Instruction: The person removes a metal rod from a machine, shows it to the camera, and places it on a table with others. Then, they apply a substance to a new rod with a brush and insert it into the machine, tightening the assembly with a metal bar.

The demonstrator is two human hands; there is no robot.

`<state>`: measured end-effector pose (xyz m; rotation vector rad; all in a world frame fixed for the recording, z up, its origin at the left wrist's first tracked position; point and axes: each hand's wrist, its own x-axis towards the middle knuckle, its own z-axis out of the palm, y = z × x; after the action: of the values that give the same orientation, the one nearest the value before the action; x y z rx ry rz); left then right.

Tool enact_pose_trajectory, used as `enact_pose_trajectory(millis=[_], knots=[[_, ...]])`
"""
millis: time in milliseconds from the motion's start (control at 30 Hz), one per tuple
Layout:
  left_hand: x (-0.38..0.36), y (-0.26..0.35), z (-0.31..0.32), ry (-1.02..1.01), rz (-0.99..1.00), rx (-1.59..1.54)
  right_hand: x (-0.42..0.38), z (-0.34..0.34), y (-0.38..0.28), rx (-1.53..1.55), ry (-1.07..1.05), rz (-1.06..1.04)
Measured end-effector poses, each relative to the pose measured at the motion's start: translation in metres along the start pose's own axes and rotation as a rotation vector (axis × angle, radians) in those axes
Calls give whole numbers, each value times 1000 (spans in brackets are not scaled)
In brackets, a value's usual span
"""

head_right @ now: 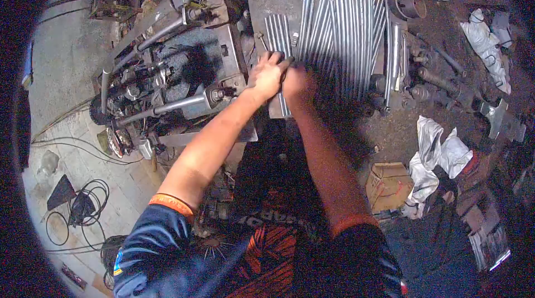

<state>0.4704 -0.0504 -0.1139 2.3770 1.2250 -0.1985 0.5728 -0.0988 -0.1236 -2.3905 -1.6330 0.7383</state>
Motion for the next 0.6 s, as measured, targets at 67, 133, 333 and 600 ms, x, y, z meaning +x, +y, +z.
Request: enact_pose_trajectory(millis=[67, 133, 333, 600], knots=[[2, 1, -4, 4, 13, -9, 3, 0, -2, 22, -7, 11], [4, 3, -6, 102, -11, -52, 6, 5, 1, 41, -19, 20], [11, 3, -13, 117, -111, -223, 25, 4, 5, -31, 34, -128], [8, -15, 3, 316, -160, -288, 36, -6, -3, -17, 26, -119]])
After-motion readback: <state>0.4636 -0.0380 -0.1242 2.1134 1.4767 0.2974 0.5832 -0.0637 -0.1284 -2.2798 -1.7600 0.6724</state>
